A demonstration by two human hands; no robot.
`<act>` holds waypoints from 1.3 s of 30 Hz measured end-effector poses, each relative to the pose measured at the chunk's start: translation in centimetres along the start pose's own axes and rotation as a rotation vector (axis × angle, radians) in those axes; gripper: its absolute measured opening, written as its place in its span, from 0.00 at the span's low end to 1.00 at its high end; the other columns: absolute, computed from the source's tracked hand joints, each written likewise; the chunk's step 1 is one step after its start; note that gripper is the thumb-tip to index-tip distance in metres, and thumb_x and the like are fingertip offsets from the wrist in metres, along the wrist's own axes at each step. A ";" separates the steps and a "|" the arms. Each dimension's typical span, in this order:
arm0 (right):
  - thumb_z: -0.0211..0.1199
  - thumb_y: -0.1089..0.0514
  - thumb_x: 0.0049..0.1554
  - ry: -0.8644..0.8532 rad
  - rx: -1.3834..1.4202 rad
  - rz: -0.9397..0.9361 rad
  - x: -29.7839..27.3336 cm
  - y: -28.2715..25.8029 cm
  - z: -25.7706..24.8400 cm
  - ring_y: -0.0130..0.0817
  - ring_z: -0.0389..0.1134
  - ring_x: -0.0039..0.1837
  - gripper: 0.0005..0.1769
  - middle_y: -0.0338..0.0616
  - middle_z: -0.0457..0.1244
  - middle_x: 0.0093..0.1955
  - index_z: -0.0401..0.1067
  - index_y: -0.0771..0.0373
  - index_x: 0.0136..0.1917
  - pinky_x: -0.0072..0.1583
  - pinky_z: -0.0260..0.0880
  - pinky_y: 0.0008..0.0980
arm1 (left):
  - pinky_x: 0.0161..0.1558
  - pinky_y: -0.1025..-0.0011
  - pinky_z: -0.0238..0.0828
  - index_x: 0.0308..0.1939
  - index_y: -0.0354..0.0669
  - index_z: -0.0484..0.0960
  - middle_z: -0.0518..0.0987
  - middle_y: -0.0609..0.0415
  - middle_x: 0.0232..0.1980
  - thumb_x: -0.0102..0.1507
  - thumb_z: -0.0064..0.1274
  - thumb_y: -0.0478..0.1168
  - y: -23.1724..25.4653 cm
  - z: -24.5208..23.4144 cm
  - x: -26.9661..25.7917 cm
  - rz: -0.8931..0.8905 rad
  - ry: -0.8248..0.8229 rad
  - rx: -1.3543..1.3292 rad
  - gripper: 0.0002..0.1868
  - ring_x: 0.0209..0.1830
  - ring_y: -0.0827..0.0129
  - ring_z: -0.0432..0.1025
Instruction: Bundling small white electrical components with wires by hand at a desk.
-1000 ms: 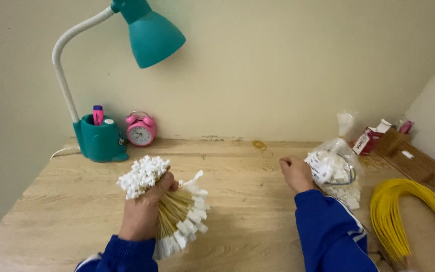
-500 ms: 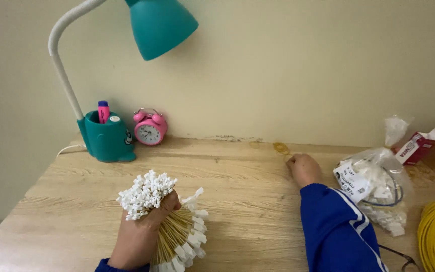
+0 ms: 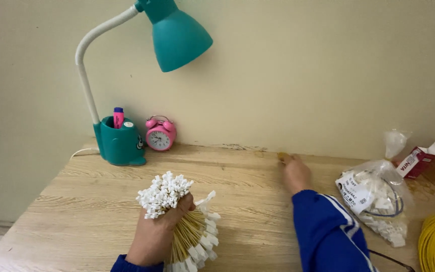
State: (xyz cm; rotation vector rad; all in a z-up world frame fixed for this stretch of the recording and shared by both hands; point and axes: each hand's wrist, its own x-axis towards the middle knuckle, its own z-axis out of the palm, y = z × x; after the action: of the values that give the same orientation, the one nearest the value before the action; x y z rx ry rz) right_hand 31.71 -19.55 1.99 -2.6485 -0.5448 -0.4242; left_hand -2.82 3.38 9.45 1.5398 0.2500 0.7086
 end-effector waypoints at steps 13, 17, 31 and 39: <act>0.48 0.47 0.55 -0.230 -0.180 0.040 3.8 -5.7 2.6 0.45 0.70 0.51 0.18 0.44 0.70 0.49 0.78 0.52 0.44 0.49 0.66 0.42 | 0.37 0.66 0.67 0.21 0.43 0.79 0.77 0.56 0.25 0.54 0.59 0.38 -0.5 -0.2 0.3 0.061 0.004 0.007 0.08 0.28 0.68 0.71; 0.40 0.60 0.58 -0.234 -0.200 -0.008 5.2 -3.9 5.4 0.47 0.69 0.51 0.21 0.49 0.66 0.52 0.75 0.61 0.49 0.50 0.68 0.44 | 0.38 0.64 0.66 0.28 0.39 0.79 0.78 0.53 0.29 0.54 0.62 0.35 -1.2 0.5 0.4 -0.267 0.035 -0.049 0.06 0.32 0.66 0.70; 0.48 0.42 0.57 -0.270 -0.073 0.105 4.2 -3.6 3.1 0.39 0.66 0.61 0.23 0.38 0.66 0.61 0.73 0.45 0.61 0.57 0.65 0.35 | 0.37 0.65 0.63 0.23 0.45 0.71 0.71 0.57 0.27 0.55 0.59 0.34 -1.3 0.7 0.4 0.067 -0.041 0.004 0.11 0.29 0.69 0.66; 0.47 0.46 0.59 -0.225 -0.165 0.002 5.4 -4.1 4.2 0.42 0.68 0.56 0.19 0.39 0.67 0.58 0.76 0.49 0.54 0.51 0.67 0.42 | 0.40 0.65 0.65 0.30 0.45 0.78 0.76 0.58 0.32 0.56 0.58 0.35 -2.4 0.3 0.6 -0.047 -0.028 -0.026 0.03 0.34 0.70 0.68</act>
State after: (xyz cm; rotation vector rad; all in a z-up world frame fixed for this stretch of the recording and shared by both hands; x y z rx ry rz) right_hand 35.55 -12.54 1.63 -2.8760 -0.5976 -0.1763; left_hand -1.55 3.75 7.36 1.5127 0.2547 0.6505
